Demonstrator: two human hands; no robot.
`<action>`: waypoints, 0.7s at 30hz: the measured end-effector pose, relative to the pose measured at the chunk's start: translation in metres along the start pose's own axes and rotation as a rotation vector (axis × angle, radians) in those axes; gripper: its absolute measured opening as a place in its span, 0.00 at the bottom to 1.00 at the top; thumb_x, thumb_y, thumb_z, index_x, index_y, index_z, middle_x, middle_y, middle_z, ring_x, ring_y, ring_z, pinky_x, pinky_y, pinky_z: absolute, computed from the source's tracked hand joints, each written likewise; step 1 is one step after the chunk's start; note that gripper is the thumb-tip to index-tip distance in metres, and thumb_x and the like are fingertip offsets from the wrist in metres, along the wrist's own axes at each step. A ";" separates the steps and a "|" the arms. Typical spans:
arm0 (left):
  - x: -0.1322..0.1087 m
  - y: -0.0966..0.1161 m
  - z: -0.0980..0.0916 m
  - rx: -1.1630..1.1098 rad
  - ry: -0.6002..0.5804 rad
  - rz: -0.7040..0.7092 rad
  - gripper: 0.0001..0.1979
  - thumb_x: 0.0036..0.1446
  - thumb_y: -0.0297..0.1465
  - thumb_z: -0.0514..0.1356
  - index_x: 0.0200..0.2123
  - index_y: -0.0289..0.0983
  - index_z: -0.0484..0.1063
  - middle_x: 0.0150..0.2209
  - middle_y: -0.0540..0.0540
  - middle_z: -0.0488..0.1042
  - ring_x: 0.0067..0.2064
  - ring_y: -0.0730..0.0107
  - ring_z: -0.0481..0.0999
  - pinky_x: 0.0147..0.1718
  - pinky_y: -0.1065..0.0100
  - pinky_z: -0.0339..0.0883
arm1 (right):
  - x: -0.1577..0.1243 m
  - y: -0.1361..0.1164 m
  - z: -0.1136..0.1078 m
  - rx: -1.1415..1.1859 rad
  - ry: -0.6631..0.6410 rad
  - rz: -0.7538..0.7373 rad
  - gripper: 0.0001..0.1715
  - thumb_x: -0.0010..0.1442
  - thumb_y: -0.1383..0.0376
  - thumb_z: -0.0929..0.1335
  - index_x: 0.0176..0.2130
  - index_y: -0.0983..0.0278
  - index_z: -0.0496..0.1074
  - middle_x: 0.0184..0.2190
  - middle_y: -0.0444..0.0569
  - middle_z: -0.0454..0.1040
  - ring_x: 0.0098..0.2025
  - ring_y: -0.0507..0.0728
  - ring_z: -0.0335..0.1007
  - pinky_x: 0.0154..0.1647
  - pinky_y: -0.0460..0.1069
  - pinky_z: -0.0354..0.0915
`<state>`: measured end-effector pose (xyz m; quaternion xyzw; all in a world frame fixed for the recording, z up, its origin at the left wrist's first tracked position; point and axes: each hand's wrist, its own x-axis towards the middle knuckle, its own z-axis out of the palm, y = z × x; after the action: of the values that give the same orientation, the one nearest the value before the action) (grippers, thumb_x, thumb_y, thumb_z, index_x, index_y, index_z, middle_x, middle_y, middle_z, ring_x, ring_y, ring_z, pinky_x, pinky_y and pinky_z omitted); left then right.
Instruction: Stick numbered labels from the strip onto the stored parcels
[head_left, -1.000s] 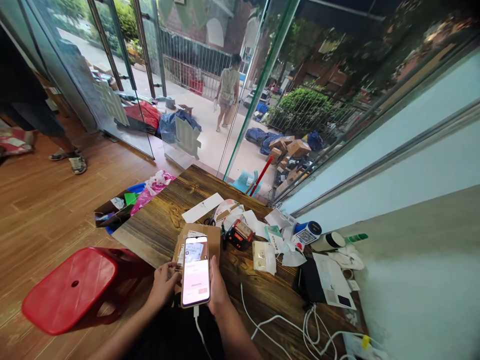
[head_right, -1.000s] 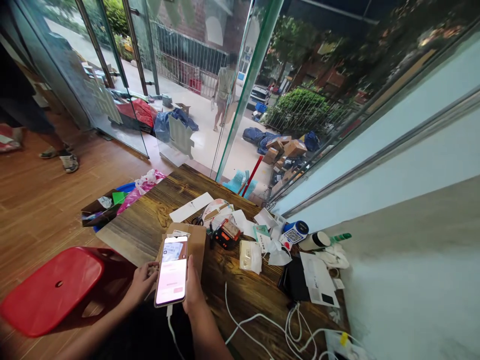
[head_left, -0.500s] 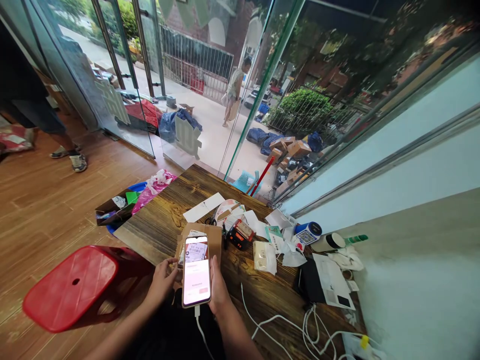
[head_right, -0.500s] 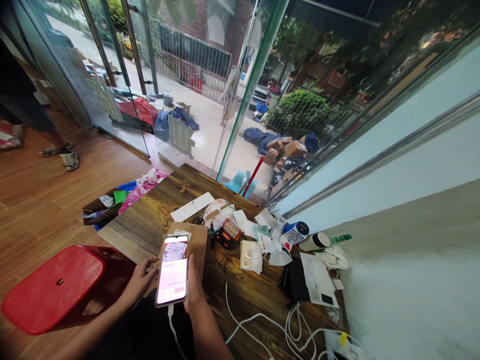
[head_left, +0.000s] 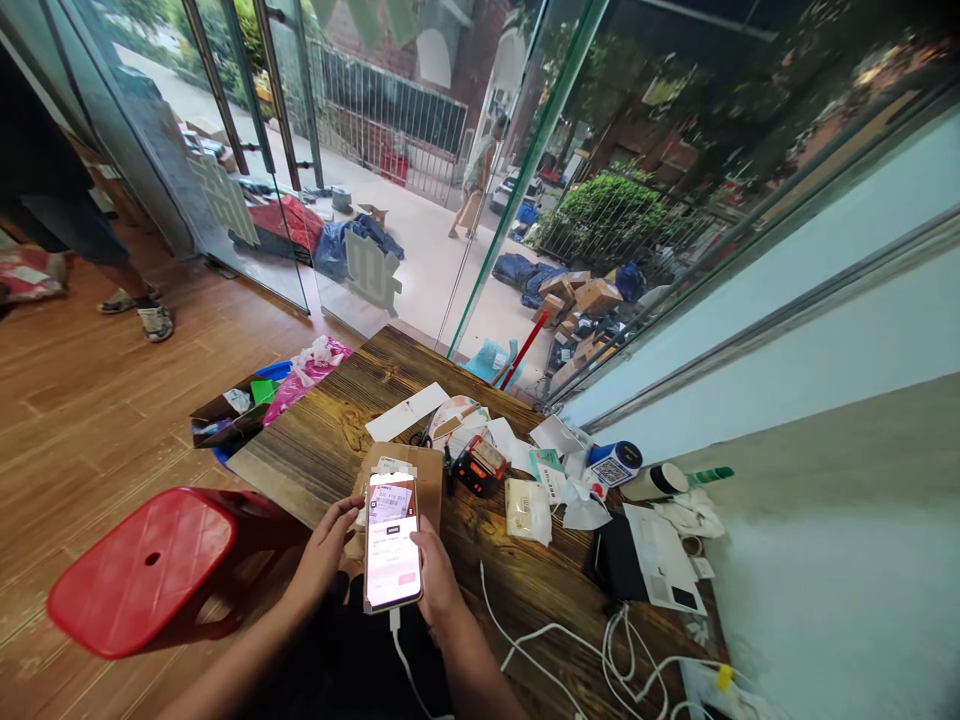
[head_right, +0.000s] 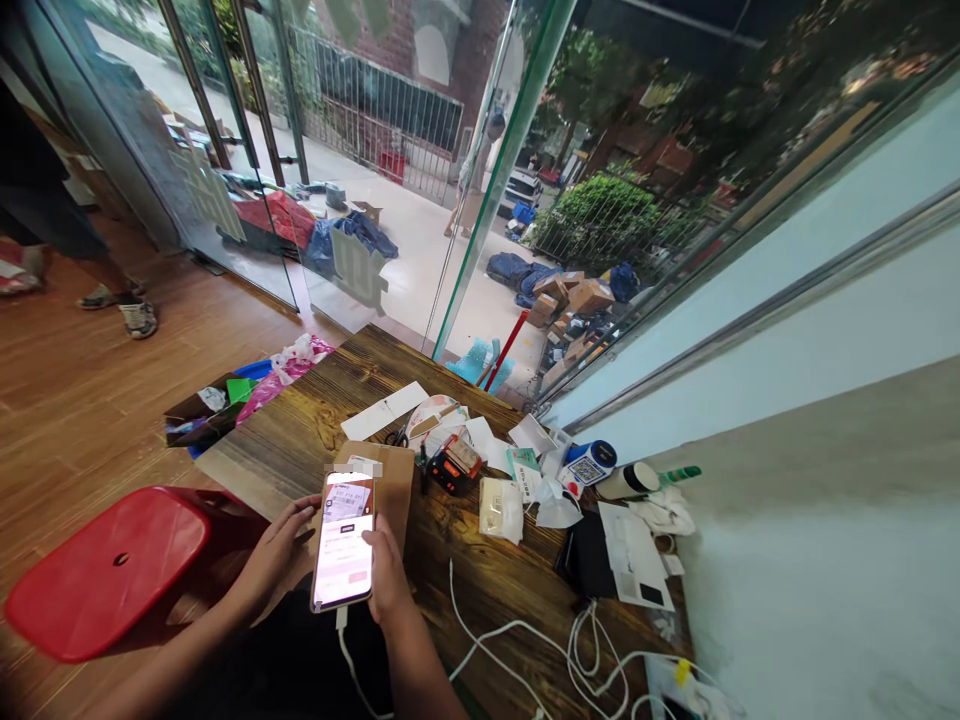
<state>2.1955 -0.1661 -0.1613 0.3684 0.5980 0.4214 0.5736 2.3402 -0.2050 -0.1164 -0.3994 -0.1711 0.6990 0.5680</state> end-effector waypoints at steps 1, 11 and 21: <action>-0.004 0.006 0.002 -0.071 -0.036 -0.020 0.26 0.47 0.47 0.58 0.43 0.35 0.73 0.44 0.40 0.78 0.46 0.54 0.76 0.43 0.57 0.70 | 0.000 0.001 -0.001 -0.018 0.012 -0.011 0.22 0.45 0.62 0.69 0.42 0.64 0.73 0.38 0.50 0.80 0.46 0.61 0.73 0.49 0.55 0.66; -0.020 0.042 0.022 -0.218 -0.141 -0.107 0.24 0.40 0.47 0.63 0.32 0.32 0.76 0.39 0.39 0.80 0.47 0.49 0.75 0.46 0.57 0.68 | -0.004 0.002 -0.006 -0.051 -0.009 -0.060 0.19 0.48 0.58 0.67 0.40 0.64 0.72 0.36 0.49 0.79 0.43 0.60 0.73 0.47 0.53 0.65; -0.002 0.040 0.026 -0.092 -0.245 -0.099 0.23 0.44 0.50 0.59 0.24 0.33 0.76 0.26 0.43 0.79 0.34 0.55 0.77 0.40 0.60 0.68 | -0.009 0.005 -0.027 -0.033 0.062 -0.047 0.21 0.51 0.50 0.70 0.38 0.62 0.72 0.38 0.47 0.79 0.43 0.59 0.73 0.45 0.51 0.66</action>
<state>2.2200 -0.1511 -0.1231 0.3603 0.5210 0.3714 0.6788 2.3572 -0.2211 -0.1334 -0.4259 -0.1742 0.6700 0.5826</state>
